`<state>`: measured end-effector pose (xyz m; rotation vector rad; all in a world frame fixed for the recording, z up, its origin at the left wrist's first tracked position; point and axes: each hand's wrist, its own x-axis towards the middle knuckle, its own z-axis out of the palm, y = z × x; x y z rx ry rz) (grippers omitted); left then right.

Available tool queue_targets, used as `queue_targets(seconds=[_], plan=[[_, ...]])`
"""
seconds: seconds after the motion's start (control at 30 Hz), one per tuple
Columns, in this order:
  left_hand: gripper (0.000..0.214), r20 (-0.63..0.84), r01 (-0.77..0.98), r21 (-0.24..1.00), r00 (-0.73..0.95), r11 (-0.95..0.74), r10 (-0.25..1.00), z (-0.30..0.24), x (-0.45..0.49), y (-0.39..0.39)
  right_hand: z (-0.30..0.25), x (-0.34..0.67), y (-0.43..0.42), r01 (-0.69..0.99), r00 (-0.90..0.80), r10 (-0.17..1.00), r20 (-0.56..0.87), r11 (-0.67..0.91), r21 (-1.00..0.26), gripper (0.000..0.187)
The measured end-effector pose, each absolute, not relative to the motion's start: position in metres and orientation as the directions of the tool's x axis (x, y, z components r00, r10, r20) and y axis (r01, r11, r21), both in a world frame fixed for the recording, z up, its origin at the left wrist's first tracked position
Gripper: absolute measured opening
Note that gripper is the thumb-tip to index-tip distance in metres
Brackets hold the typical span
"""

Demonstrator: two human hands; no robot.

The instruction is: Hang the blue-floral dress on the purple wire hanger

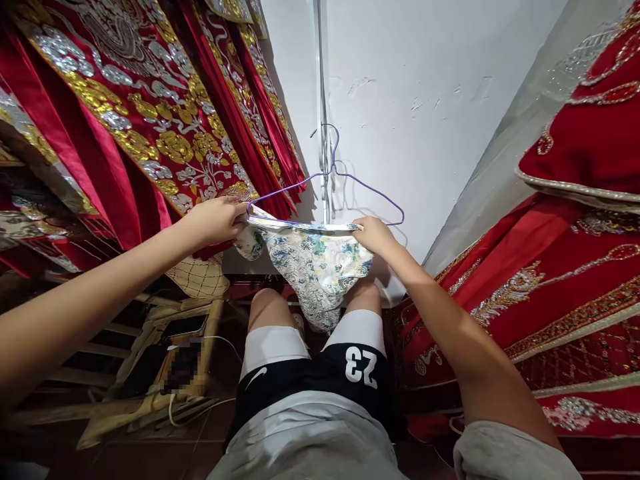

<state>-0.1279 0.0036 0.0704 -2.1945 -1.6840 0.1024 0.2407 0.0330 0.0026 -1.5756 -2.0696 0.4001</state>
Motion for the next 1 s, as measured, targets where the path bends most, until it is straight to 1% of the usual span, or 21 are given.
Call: queue_targets(seconds=[0.07, 0.17, 0.27, 0.4, 0.5, 0.57, 0.63, 0.7, 0.73, 0.77, 0.83, 0.87, 0.9, 0.93, 1.0], plan=[[0.037, 0.161, 0.916, -0.335, 0.288, -0.222, 0.944, 0.072, -0.131, -0.001, 0.000, 0.240, 0.035, 0.790, -0.203, 0.952, 0.228, 0.297, -0.536, 0.016], [0.040, 0.234, 0.924, -0.279, 0.330, -0.262, 0.914, 0.075, -0.135, -0.003, -0.001, 0.239, 0.033, 0.762, -0.234, 0.948, 0.215, 0.316, -0.565, 0.016], [0.044, 0.323, 0.943, -0.155, 0.329, -0.294, 0.887, 0.080, -0.127, 0.001, 0.000, 0.234, 0.025, 0.757, -0.268, 0.944, 0.192, 0.330, -0.564, 0.020], [0.047, 0.379, 0.924, 0.048, 0.334, -0.379, 0.863, 0.085, -0.094, 0.024, 0.003, 0.219, 0.007, 0.741, -0.340, 0.917, 0.211, 0.399, -0.540, 0.027], [0.041, 0.438, 0.883, 0.133, 0.356, -0.451, 0.826, 0.081, -0.073, 0.046, 0.001, 0.217, -0.001, 0.671, -0.372, 0.891, 0.261, 0.452, -0.587, 0.034], [0.032, 0.451, 0.864, 0.135, 0.381, -0.484, 0.807, 0.076, -0.068, 0.056, -0.001, 0.225, -0.003, 0.612, -0.281, 0.886, 0.368, 0.461, -0.643, 0.043], [0.025, 0.451, 0.852, 0.118, 0.413, -0.511, 0.792, 0.072, -0.071, 0.060, -0.001, 0.239, -0.002, 0.573, -0.078, 0.868, 0.491, 0.442, -0.690, 0.058], [0.023, 0.451, 0.843, 0.113, 0.428, -0.526, 0.783, 0.071, -0.076, 0.059, 0.001, 0.258, 0.001, 0.556, 0.119, 0.832, 0.542, 0.397, -0.731, 0.069], [0.024, 0.454, 0.842, 0.112, 0.429, -0.528, 0.781, 0.071, -0.079, 0.058, 0.004, 0.269, 0.003, 0.545, 0.174, 0.826, 0.536, 0.372, -0.751, 0.068], [0.025, 0.453, 0.844, 0.109, 0.429, -0.526, 0.781, 0.073, -0.082, 0.057, 0.008, 0.279, 0.007, 0.528, 0.197, 0.839, 0.508, 0.345, -0.775, 0.061], [0.027, 0.452, 0.854, 0.107, 0.414, -0.509, 0.790, 0.076, -0.087, 0.056, 0.017, 0.298, 0.013, 0.458, 0.164, 0.909, 0.384, 0.274, -0.846, 0.038], [0.029, 0.459, 0.863, 0.119, 0.391, -0.491, 0.798, 0.077, -0.090, 0.056, 0.022, 0.305, 0.015, 0.398, 0.116, 0.947, 0.301, 0.233, -0.887, 0.030], [0.030, 0.470, 0.871, 0.146, 0.356, -0.469, 0.808, 0.076, -0.094, 0.057, 0.027, 0.310, 0.017, 0.323, 0.057, 0.973, 0.222, 0.192, -0.927, 0.030], [0.030, 0.483, 0.877, 0.190, 0.308, -0.441, 0.820, 0.075, -0.098, 0.058, 0.032, 0.311, 0.018, 0.236, 0.000, 0.987, 0.164, 0.159, -0.959, 0.035], [0.030, 0.490, 0.871, 0.308, 0.201, -0.383, 0.849, 0.070, -0.104, 0.062, 0.040, 0.304, 0.019, 0.077, -0.075, 0.990, 0.119, 0.125, -0.989, 0.045]])
